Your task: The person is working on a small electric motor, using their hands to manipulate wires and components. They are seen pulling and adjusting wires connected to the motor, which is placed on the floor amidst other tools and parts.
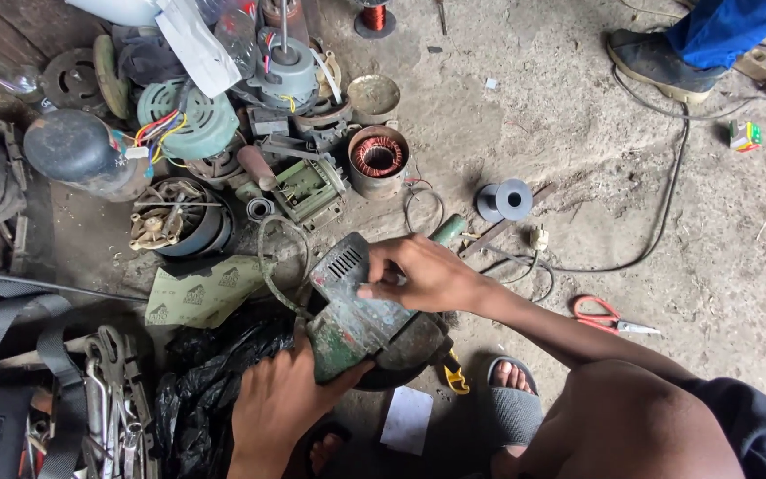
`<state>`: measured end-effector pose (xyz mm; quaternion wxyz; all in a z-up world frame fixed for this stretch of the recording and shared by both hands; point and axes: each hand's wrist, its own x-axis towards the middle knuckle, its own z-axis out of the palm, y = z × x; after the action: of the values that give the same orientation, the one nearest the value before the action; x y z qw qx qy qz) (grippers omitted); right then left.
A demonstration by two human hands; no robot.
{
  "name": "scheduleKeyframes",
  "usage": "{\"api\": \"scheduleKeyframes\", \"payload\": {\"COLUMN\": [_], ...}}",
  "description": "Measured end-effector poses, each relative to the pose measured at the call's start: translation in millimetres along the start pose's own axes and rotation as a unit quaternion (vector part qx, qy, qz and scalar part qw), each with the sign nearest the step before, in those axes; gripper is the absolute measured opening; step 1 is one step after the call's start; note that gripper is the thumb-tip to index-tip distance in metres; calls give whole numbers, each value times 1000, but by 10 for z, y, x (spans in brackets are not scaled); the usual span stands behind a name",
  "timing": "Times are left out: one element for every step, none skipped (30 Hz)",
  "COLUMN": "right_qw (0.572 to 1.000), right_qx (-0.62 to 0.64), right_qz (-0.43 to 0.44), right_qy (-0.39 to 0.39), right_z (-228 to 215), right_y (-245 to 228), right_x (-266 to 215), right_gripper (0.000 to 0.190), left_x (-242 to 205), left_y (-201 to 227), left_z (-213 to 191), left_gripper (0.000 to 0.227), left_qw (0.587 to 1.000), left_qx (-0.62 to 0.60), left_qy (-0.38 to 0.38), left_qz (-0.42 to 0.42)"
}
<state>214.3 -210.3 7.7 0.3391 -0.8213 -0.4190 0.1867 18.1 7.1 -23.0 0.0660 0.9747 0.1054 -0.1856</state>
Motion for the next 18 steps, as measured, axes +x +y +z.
{"api": "scheduleKeyframes", "payload": {"right_qw": [1000,999,996,996,1000,999,999,999,994,994,996,996,997,1000,999,999,999,998], "right_qx": [-1,4,10,10,0,-11,-9,28,62,62,46,31,31,4,-25,-26,-34,-42], "right_qz": [-2,-19,-38,-40,-17,5,10,-24,-66,-71,-53,-35,-30,0,30,34,35,36], "right_qy": [0,-39,-79,-81,-17,47,49,-2,-54,-54,-62,-70,-70,-28,15,16,-7,-31], "right_z": [-47,-94,-132,-105,-53,-4,-48,-93,-149,-118,-119,-121,-112,-103,-106,-95,-105,-113], "right_y": [2,-1,-7,-23,-43,-58,-37,-24,-12,-12,4,28,-28,-79,-129,-122,-109,-100], "right_x": [-30,-58,-92,-7,26,58,5,-45,-19,-24,-36,-52,-28,-5,25,-36,-42,-43], "right_gripper": [26,23,21,21,22,23,23,23,26,26,24,22,22,23,25,25,26,27], "left_x": [-1,-6,-26,-12,-24,-35,-24,-15,17,2,10,20,-1,-21,-28,-55,-41,-26], "left_y": [7,10,14,11,11,16,28,34,14,-17,-16,-8,-14,-15,-17,4,9,9], "left_z": [5,7,16,-2,-6,-9,-6,-8,-28,-20,-8,9,38,70,93,100,90,78], "left_gripper": [109,108,106,106,101,96,96,100,104,104,110,118,118,121,124,124,129,134], "left_qw": [1000,1000,999,999,998,997,997,998,999,999,999,998,998,996,991,991,993,995], "left_qx": [-1,-3,-4,-5,-8,-10,-9,-5,0,1,-10,-21,-22,-6,9,7,-2,-11], "left_qy": [2,21,40,41,56,71,68,42,21,23,32,41,38,82,127,126,111,97], "left_qz": [-1,9,19,16,28,39,43,39,28,24,32,40,44,42,41,45,37,30]}}
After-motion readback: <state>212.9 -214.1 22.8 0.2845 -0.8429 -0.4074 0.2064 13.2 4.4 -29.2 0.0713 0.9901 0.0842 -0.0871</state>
